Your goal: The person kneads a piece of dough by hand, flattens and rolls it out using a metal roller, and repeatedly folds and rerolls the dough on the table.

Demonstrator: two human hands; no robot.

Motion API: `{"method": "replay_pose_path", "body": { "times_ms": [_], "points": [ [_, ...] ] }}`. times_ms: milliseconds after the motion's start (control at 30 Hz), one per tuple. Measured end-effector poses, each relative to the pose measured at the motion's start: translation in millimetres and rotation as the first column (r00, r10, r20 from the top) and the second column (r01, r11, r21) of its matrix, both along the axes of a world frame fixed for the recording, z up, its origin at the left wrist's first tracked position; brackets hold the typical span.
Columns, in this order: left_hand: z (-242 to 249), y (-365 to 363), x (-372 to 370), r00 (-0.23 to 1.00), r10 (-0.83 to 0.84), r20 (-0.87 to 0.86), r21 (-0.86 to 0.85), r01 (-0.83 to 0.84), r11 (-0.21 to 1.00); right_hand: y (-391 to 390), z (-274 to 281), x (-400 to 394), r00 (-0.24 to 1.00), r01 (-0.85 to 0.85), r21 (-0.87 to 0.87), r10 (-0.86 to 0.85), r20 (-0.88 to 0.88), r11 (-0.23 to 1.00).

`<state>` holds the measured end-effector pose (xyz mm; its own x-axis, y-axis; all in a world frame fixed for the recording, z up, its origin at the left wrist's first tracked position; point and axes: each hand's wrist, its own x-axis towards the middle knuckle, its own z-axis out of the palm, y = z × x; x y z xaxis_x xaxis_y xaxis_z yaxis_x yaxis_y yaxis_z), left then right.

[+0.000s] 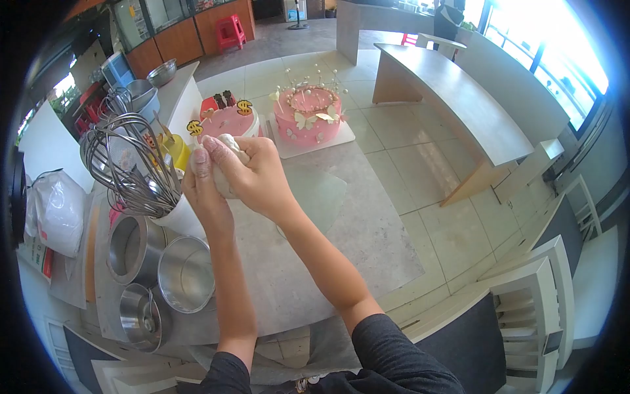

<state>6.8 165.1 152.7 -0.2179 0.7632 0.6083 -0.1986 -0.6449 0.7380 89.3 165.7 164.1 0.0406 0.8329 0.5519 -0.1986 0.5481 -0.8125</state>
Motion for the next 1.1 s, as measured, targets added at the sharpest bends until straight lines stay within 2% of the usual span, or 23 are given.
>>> {"method": "replay_pose_path", "body": {
  "times_ms": [33,67,133,167,233,267,300,367,400,467,500,567,600,633,667,700,733,833,867,900,967,1033,1100],
  "points": [
    [0.5,-2.6,-0.1,1.000,0.000,0.003,-0.001,0.000,1.000,-1.9,1.1,-1.9,0.992,-0.103,-0.047,0.099,-0.081,0.994],
    [2.9,-7.0,1.0,0.997,0.077,0.013,0.046,-0.077,0.996,-4.0,3.1,-3.2,0.992,-0.104,-0.048,0.100,-0.079,0.993],
    [4.3,-10.8,4.8,0.971,0.237,0.042,0.136,-0.241,0.961,-9.0,7.4,-5.4,0.896,-0.363,-0.121,0.310,-0.319,0.924],
    [4.0,-12.3,2.8,0.970,0.240,0.042,0.136,-0.244,0.960,-11.0,8.4,-6.4,0.895,-0.366,-0.120,0.313,-0.319,0.923],
    [4.2,-17.1,-0.9,0.895,0.431,-0.116,0.303,-0.381,0.873,-13.8,9.9,-7.6,0.814,-0.467,-0.158,0.353,-0.461,0.870],
    [5.3,-17.6,-1.0,0.858,0.497,-0.131,0.377,-0.421,0.825,-13.4,9.9,-8.1,0.798,-0.483,-0.161,0.358,-0.485,0.861],
    [4.8,-15.5,-2.9,0.857,0.499,-0.130,0.375,-0.424,0.825,-12.0,8.2,-8.6,0.798,-0.485,-0.163,0.359,-0.484,0.859],
    [2.6,-8.7,-8.0,0.789,0.585,-0.187,0.573,-0.396,0.717,-8.3,4.5,-9.6,0.733,-0.537,-0.145,0.375,-0.567,0.831],
    [1.9,-8.5,-9.6,0.788,0.587,-0.186,0.575,-0.397,0.716,-9.3,6.5,-11.6,0.733,-0.538,-0.143,0.377,-0.567,0.830],
    [0.4,-9.3,-11.2,0.719,0.629,-0.295,0.558,-0.405,0.725,-12.6,11.5,-15.8,0.720,-0.463,-0.233,0.210,-0.661,0.855],
    [-1.3,-7.7,-9.3,0.718,0.630,-0.296,0.559,-0.404,0.724,-8.6,8.3,-13.7,0.719,-0.463,-0.231,0.211,-0.662,0.856],
    [-3.1,-3.1,-5.7,0.888,0.391,-0.244,0.261,-0.328,0.908,3.6,-0.1,-7.4,0.889,-0.110,-0.085,0.059,-0.455,0.990],
    [-0.4,-7.4,-10.2,0.917,0.240,-0.319,0.161,-0.197,0.967,0.2,4.2,-2.5,0.954,0.210,0.013,-0.202,-0.221,0.978],
    [1.5,-7.1,-7.6,0.915,0.252,-0.316,0.169,-0.207,0.964,-0.6,2.5,5.3,0.956,0.201,0.021,-0.191,-0.222,0.979],
    [3.1,-7.4,-1.7,0.977,0.073,-0.200,0.131,-0.047,0.990,-0.4,-1.1,13.1,0.926,0.376,0.145,-0.376,-0.031,0.915],
    [4.5,-7.1,1.4,0.991,-0.108,-0.078,0.115,0.116,0.987,-0.2,0.1,14.4,0.821,0.503,0.299,-0.557,0.128,0.811],
    [5.5,-6.6,0.3,0.993,-0.090,-0.078,0.123,0.099,0.988,0.8,3.3,10.5,0.912,0.404,0.278,-0.406,-0.054,0.871],
    [4.8,-8.1,-7.9,0.908,-0.411,-0.082,-0.056,0.408,0.911,1.4,10.7,9.7,0.955,0.292,0.258,-0.264,-0.136,0.921],
    [4.8,-6.9,-11.2,0.889,-0.457,-0.033,-0.103,0.452,0.886,0.6,8.2,12.2,0.978,0.191,0.141,-0.175,-0.117,0.972],
    [3.7,-5.8,-12.0,0.892,-0.451,-0.036,-0.102,0.445,0.890,-0.2,9.7,15.7,0.979,0.184,0.143,-0.167,-0.120,0.973],
    [0.7,-3.7,-9.3,0.924,-0.382,-0.017,-0.011,0.382,0.924,-2.2,14.0,21.0,0.967,-0.241,0.078,0.247,-0.067,0.967],
    [-1.2,-3.5,-7.7,0.944,-0.329,0.021,0.014,0.329,0.944,1.4,10.4,22.4,0.953,-0.281,0.090,0.289,-0.095,0.955],
    [-3.1,-2.7,-4.8,0.960,-0.276,0.058,0.036,0.274,0.961,3.8,4.6,27.3,0.948,-0.313,0.048,0.309,0.077,0.948]
  ]
}}
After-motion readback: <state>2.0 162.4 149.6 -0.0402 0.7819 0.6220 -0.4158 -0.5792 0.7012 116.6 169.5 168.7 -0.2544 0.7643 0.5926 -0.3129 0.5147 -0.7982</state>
